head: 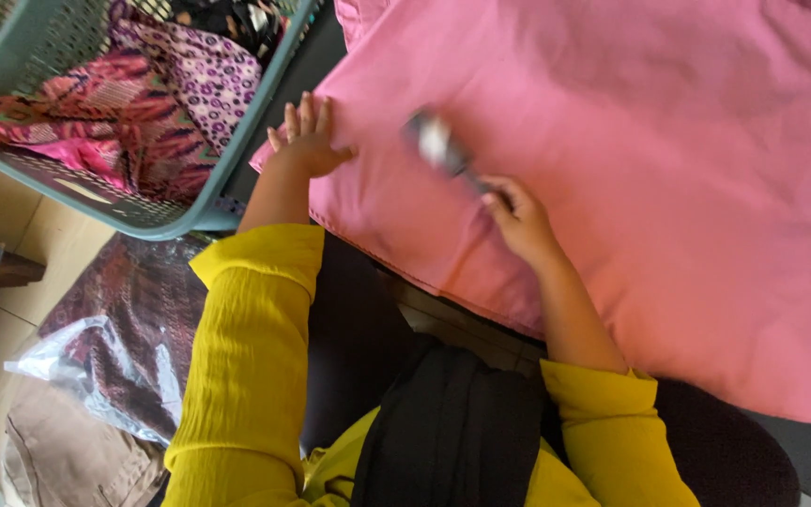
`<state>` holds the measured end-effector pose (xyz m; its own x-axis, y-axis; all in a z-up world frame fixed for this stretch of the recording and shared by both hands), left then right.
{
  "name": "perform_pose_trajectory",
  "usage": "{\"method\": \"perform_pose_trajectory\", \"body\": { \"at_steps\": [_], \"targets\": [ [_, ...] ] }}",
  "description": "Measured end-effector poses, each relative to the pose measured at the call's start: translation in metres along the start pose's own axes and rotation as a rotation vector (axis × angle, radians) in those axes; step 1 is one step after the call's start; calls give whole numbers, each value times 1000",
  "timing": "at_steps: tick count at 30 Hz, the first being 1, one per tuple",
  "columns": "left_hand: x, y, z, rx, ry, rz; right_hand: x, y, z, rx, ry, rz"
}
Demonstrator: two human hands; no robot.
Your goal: The person cleans a pink garment using a lint roller, spreading the item across a flat surface and applying the roller to the sleeves, torso, and skirt sections before folding it.
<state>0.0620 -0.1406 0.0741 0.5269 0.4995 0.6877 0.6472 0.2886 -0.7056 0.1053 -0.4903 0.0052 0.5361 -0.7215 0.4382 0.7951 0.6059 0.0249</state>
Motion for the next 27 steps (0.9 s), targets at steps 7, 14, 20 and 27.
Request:
{"method": "perform_pose_trajectory", "body": {
  "at_steps": [7,14,20,27],
  "targets": [
    [-22,69,24,-19,103,-112,-17,-12,47,-139,-75,144],
    [6,-2,-4,12,-9,-71,-3,-5,8,-163,7,123],
    [-7,50,-9,-196,30,-401,3,-5,20,-119,-123,237],
    [-34,44,-71,-978,-30,-639,66,4,-72,47,64,31]
  ]
}}
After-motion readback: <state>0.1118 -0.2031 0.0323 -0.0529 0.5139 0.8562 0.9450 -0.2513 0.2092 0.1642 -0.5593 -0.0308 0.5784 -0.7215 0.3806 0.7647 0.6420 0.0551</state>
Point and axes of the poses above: each hand's wrist, its own y-axis towards the middle knuckle, its own x-axis out of the back of the hand, z = x × y, the point moved 3 cm from there along y, towards the middle knuckle, and after that the axes turned 6 degrees about z, right-handed, at the moved point
